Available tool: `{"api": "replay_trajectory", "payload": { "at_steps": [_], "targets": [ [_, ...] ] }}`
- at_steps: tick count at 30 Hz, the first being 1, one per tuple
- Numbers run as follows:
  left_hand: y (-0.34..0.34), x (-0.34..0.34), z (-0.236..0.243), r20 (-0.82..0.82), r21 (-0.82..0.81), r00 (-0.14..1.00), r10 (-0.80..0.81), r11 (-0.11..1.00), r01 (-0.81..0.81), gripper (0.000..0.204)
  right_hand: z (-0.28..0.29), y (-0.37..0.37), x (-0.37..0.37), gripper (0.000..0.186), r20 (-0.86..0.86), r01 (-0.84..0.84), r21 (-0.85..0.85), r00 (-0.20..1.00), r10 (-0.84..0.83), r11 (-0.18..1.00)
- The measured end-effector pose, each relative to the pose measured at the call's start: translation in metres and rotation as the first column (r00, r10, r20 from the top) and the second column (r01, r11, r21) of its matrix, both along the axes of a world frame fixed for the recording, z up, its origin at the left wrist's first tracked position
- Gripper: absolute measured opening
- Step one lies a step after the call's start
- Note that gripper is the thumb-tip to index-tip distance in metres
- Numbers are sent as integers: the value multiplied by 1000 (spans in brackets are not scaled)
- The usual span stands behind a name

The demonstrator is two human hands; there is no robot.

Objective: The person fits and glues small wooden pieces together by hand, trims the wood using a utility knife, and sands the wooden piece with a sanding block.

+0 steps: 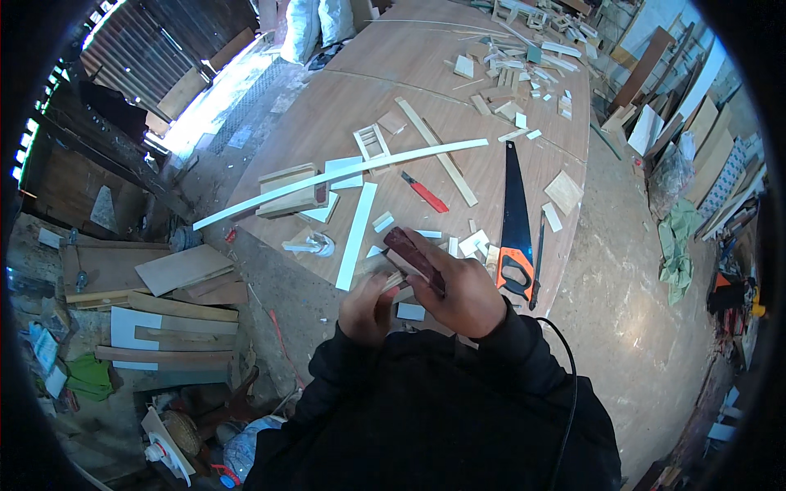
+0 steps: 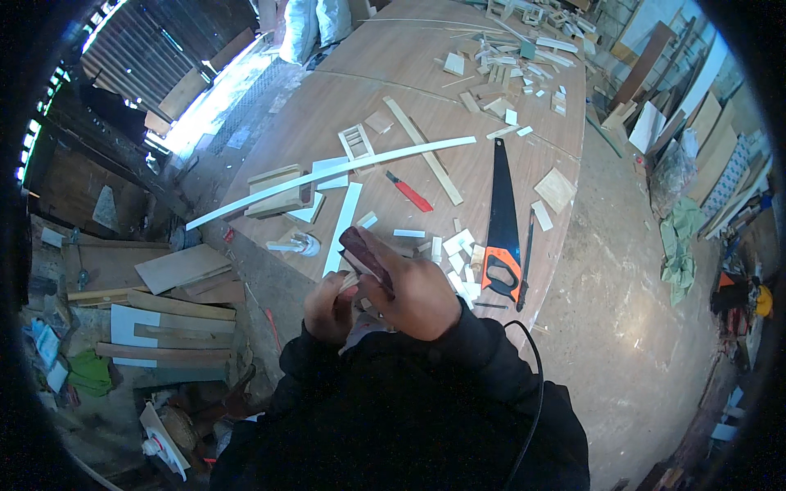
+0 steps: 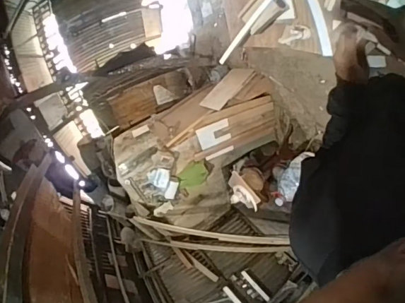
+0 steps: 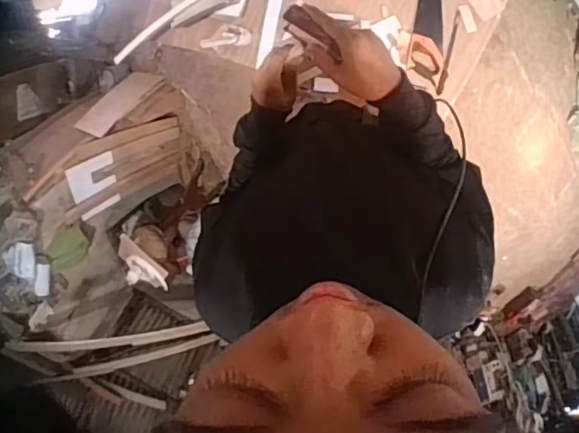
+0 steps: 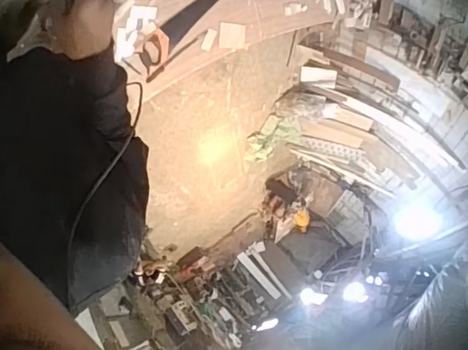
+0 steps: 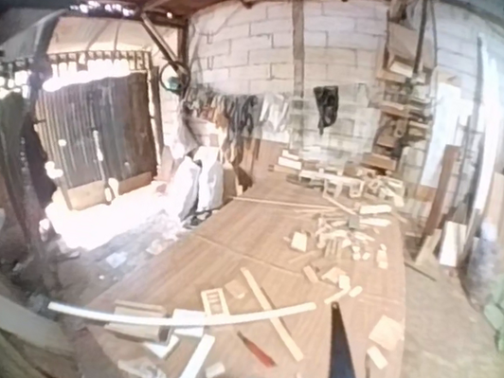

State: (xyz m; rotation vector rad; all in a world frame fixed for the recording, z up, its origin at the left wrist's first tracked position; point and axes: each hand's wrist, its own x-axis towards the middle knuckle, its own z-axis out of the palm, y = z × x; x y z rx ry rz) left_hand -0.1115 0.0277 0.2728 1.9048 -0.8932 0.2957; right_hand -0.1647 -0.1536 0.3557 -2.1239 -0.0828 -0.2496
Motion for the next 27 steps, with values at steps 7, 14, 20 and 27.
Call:
{"api": "replay_trajectory", "payload": {
  "at_steps": [7, 14, 20, 27],
  "targets": [
    [14, 20, 3, -163, 107, 977, 135, 987, -119, 24, 10, -10, -5, 55, -219, -201, 35, 954, 204, 979],
    [29, 26, -21, -727, -443, 654, -210, 871, -212, 26, 0, -20, -15, 52, -146, 159, 452, 984, -103, 878],
    [18, 19, 9, -784, -592, 450, -427, 732, -337, 26, -9, -11, -19, 60, -196, 139, 509, 980, -42, 849],
    [8, 2, 29, -800, -567, 387, -458, 789, -238, 29, -22, 17, -11, 61, 132, 108, 337, 978, -161, 935]
  ]
}}
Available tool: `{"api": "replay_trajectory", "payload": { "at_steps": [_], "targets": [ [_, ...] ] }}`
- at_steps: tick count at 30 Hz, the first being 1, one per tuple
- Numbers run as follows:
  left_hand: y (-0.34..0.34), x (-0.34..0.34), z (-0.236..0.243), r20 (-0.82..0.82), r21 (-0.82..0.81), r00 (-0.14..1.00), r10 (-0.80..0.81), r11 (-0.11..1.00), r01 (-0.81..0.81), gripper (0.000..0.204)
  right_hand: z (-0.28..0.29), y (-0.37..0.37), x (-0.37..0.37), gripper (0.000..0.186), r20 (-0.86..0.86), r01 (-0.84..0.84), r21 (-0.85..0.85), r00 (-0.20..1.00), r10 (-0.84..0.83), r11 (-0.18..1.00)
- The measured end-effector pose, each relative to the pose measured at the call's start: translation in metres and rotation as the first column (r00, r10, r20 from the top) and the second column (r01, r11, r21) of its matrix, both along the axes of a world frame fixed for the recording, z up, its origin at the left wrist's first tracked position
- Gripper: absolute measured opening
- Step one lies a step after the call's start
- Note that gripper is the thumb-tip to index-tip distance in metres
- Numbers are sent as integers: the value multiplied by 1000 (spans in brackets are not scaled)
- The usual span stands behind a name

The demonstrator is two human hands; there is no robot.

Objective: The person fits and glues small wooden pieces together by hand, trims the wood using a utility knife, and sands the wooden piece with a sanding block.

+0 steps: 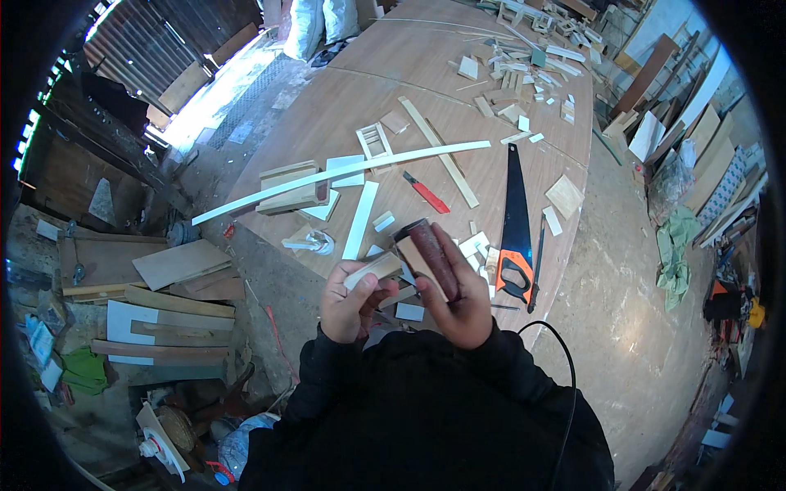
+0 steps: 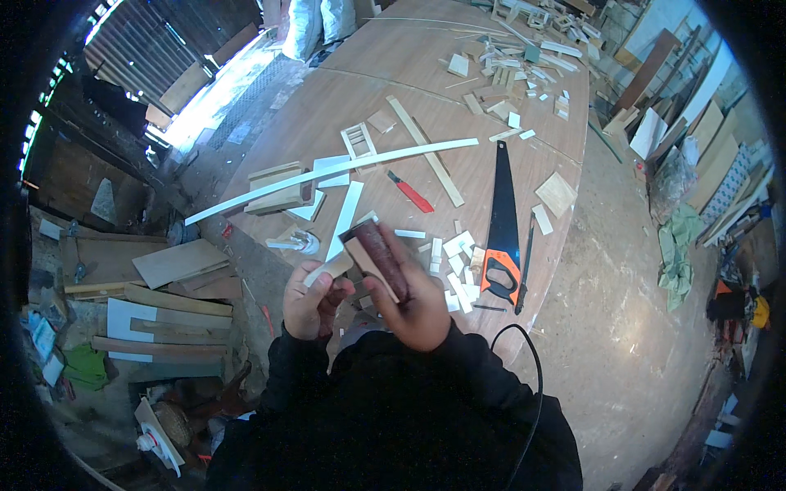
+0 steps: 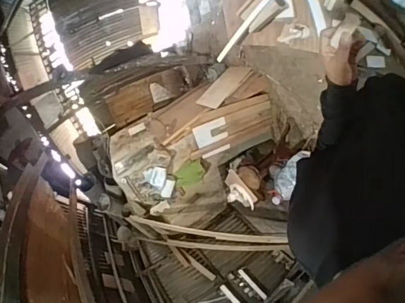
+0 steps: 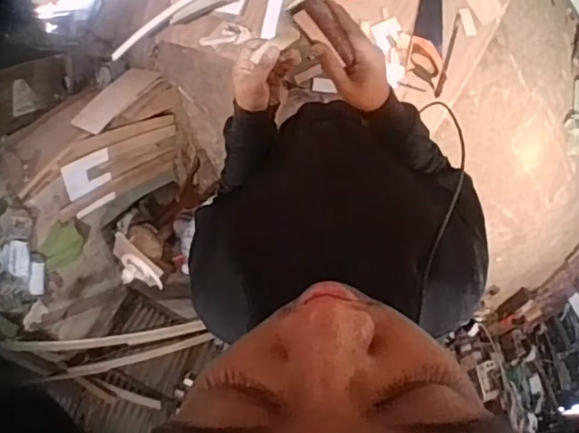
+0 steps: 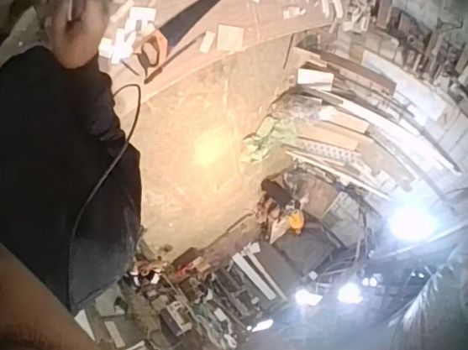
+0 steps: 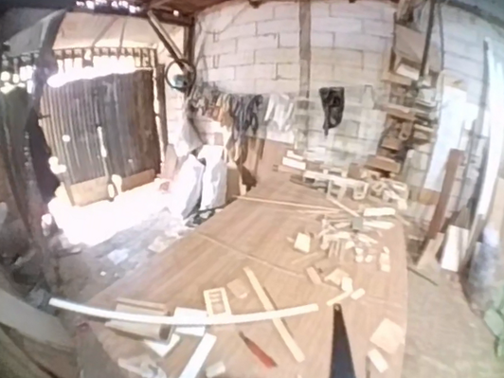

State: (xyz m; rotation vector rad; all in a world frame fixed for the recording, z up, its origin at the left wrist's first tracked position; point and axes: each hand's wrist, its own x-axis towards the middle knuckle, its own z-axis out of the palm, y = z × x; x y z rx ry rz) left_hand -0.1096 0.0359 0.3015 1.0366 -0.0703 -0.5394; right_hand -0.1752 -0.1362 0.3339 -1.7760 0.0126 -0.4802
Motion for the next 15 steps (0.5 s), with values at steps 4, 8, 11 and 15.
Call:
{"api": "replay_trajectory", "payload": {
  "at_steps": [4, 8, 11, 15],
  "targets": [
    [-2, -5, 0, 29, -80, 996, -83, 993, 85, 26, 5, 3, 0, 62, -29, 6, -13, 1000, -6, 1000],
    [2, -4, -3, 120, 126, 983, -142, 984, 126, 27, 1, -4, 0, 61, -44, -19, -20, 999, 18, 1000],
    [7, 1, -21, 92, 121, 995, 38, 991, -49, 27, -2, -20, -2, 65, -258, -210, -131, 951, 171, 969],
    [29, 24, -48, 135, -11, 964, 231, 973, -232, 22, -20, -35, -6, 63, -387, -409, -288, 877, 285, 866]
  ]
}}
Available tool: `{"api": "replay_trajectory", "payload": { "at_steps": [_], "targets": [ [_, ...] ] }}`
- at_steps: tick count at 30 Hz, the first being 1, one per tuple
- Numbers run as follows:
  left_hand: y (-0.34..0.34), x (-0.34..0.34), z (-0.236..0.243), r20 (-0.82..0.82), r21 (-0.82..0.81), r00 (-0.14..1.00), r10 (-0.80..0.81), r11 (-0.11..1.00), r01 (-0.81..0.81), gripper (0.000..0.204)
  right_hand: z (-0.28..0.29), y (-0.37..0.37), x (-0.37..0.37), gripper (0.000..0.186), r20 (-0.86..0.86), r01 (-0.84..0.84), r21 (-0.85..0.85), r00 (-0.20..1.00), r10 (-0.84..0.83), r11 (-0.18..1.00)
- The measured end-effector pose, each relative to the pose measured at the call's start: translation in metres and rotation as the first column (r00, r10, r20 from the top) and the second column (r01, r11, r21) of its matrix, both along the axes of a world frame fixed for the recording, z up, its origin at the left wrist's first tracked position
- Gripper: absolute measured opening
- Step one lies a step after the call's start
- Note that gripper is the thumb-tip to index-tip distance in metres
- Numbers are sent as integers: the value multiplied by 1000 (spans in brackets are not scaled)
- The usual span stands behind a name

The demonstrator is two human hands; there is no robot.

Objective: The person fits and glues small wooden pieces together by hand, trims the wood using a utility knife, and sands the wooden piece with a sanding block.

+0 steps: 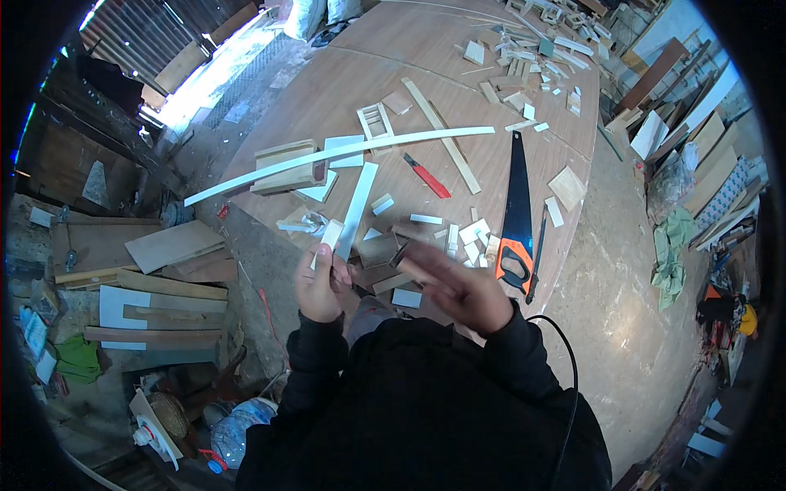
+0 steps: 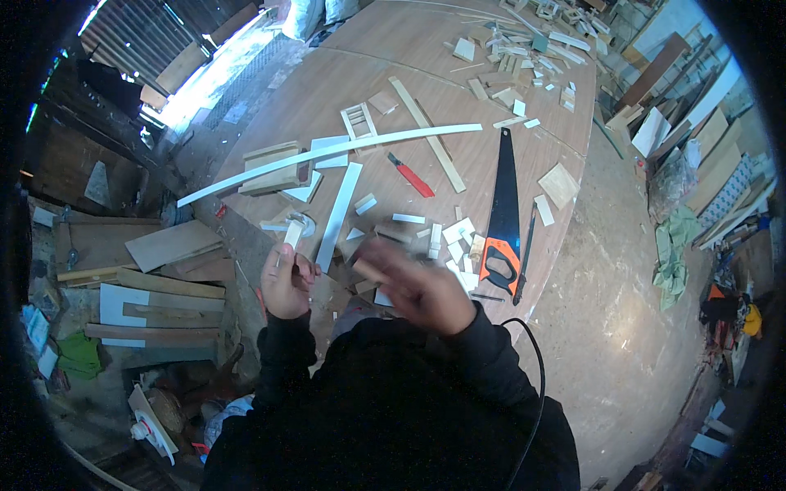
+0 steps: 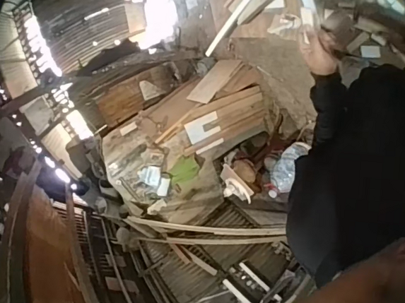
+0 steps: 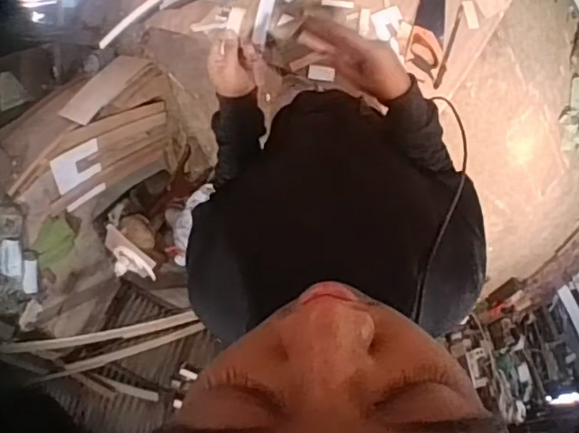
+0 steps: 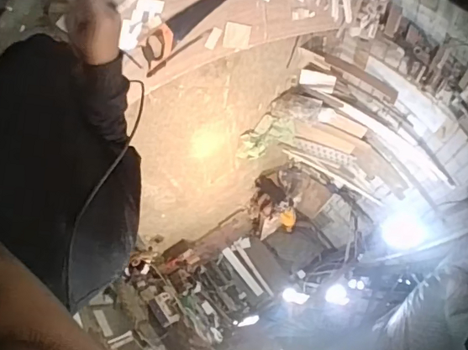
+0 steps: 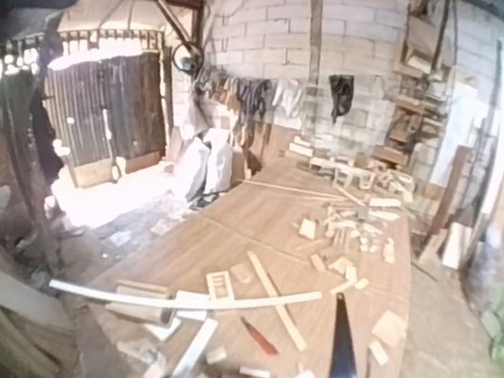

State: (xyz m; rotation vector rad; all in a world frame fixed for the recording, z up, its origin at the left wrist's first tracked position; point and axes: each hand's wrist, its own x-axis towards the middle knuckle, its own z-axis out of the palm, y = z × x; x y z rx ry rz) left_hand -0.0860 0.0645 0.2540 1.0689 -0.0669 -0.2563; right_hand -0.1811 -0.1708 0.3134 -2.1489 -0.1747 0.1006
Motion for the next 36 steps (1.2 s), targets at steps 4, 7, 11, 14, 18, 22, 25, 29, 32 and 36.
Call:
{"api": "replay_trajectory", "payload": {
  "at_steps": [4, 7, 11, 14, 18, 22, 25, 29, 32, 36],
  "targets": [
    [12, -1, -14, -45, 308, 999, -15, 951, 28, 26, -92, -25, 9, 53, -164, 511, 465, 852, -498, 723],
    [25, 2, -49, -138, 352, 980, -141, 918, 181, 34, -199, -51, 6, 52, -157, 630, 300, 774, -614, 717],
    [31, -2, -73, -275, 444, 954, -121, 864, 238, 29, -272, -49, 3, 60, -59, 580, -306, 780, -623, 755],
    [46, 0, -99, -284, 427, 943, -175, 857, 288, 26, -280, -33, 13, 59, -168, 546, -380, 753, -636, 747],
    [68, 19, -137, -302, 480, 914, -272, 784, 392, 32, -279, -20, 30, 56, -179, 511, -468, 744, -644, 721],
    [63, 37, -143, -307, 490, 904, -299, 764, 419, 31, -267, -5, 30, 58, -17, 490, -674, 738, -675, 553],
    [54, 52, -140, -340, 595, 858, -386, 618, 514, 34, -238, 12, 40, 53, 263, 546, -759, 755, -600, 355],
    [32, 65, -150, -317, 504, 812, -490, 638, 582, 36, -184, 46, 63, 28, -266, 411, 185, 895, -357, 893],
    [15, 72, -154, -140, 584, 731, -668, 541, 606, 35, -166, 72, 72, 30, -314, 381, 291, 904, -289, 877],
    [-13, 83, -176, 3, 534, 751, -660, 636, 557, 34, -183, 58, 65, 33, -347, 555, 137, 803, -485, 820]
  ]
}}
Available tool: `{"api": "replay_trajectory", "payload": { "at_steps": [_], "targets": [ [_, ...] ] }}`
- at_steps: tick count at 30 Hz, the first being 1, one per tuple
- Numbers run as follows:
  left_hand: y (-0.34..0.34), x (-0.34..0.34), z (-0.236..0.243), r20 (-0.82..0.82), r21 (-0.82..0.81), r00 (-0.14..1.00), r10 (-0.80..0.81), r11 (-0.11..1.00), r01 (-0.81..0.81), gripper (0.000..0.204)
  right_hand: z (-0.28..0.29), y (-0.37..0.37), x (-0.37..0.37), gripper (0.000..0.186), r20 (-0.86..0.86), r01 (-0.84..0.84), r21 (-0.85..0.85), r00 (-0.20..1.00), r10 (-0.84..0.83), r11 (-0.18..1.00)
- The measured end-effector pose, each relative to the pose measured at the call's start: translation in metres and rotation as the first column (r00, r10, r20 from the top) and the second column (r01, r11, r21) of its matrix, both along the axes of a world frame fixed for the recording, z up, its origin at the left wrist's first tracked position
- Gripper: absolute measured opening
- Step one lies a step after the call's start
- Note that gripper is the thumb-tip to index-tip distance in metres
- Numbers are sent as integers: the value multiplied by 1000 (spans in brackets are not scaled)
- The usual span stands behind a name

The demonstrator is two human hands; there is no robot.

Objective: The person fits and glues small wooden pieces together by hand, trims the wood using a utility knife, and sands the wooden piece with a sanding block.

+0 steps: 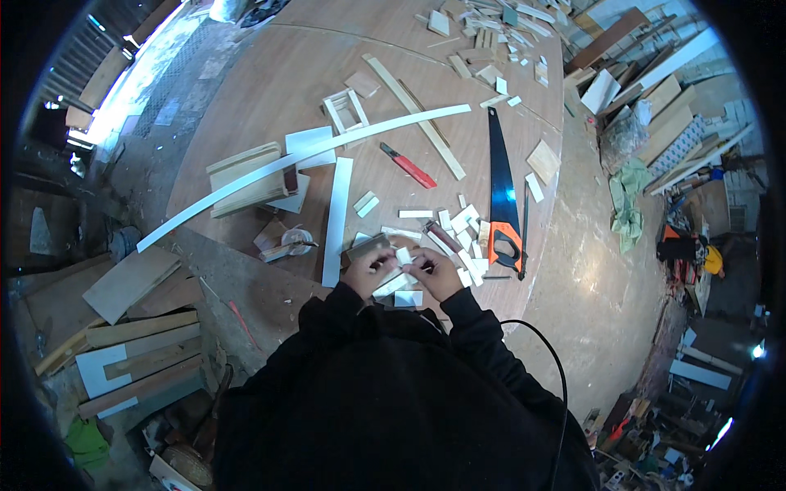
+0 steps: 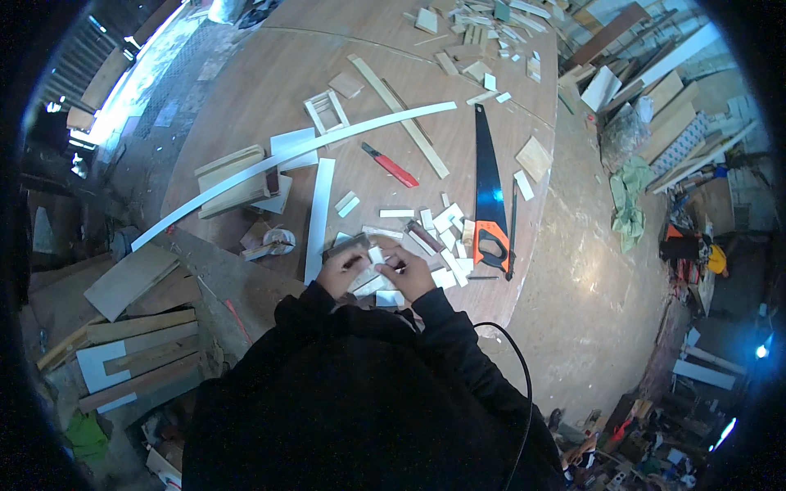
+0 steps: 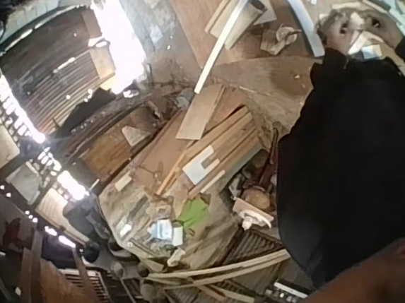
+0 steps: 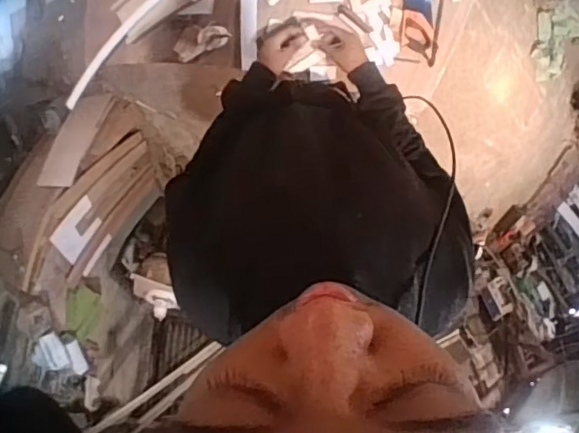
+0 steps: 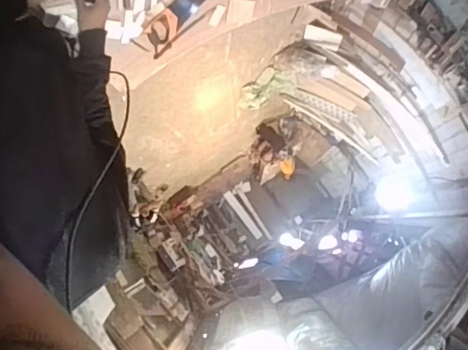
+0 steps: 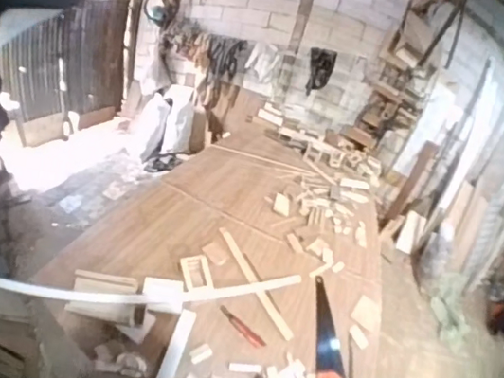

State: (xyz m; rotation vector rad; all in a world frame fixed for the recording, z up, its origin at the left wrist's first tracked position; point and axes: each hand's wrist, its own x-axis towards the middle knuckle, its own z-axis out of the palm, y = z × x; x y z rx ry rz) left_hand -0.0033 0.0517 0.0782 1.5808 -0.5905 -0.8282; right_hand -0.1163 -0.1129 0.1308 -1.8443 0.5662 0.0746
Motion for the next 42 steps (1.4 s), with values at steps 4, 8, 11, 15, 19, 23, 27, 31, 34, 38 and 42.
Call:
{"api": "replay_trajectory", "payload": {
  "at_steps": [4, 8, 11, 15, 19, 23, 27, 31, 34, 38, 42],
  "targets": [
    [-9, 18, -26, 527, 326, 839, -138, 944, -49, 57, -8, -19, -24, 26, 105, 231, 110, 964, -243, 967],
    [-14, 12, -40, 580, 674, 705, -408, 726, -134, 91, -11, -19, -39, 24, 105, 403, 285, 889, -446, 869],
    [-19, 12, -48, 489, 760, 712, -505, 646, -64, 92, -5, -14, -45, 26, 45, 463, 254, 872, -488, 849],
    [-20, 10, -48, 549, 718, 710, -441, 684, -129, 73, 0, -7, -50, 26, 19, 462, 248, 877, -481, 852],
    [-14, 16, -61, 289, 660, 877, -383, 744, 107, 58, 18, -3, -43, 23, 109, 393, 270, 894, -434, 879],
    [0, 12, -52, 364, 369, 904, -224, 926, 81, 47, 31, -8, -36, 20, 181, 319, 275, 909, -375, 907],
    [6, 7, -3, -79, 98, 995, -60, 993, 68, 46, 54, -16, -31, 22, 257, 217, 238, 926, -277, 947],
    [13, -9, 66, -295, -55, 954, 41, 997, -60, 33, 81, -20, -32, 31, 313, 42, 34, 948, -50, 999],
    [13, -30, 87, -295, -136, 948, 123, 976, -169, 38, 101, -18, -34, 34, 353, -44, -11, 934, 45, 999],
    [5, -61, 107, -712, -181, 695, 103, 929, -323, 54, 124, -18, -44, 32, 324, -29, 311, 943, -77, 950],
    [17, -91, 125, -843, -454, 436, -314, 851, -264, 78, 137, -16, -53, 28, 384, -148, 5, 913, 135, 989]
  ]
}}
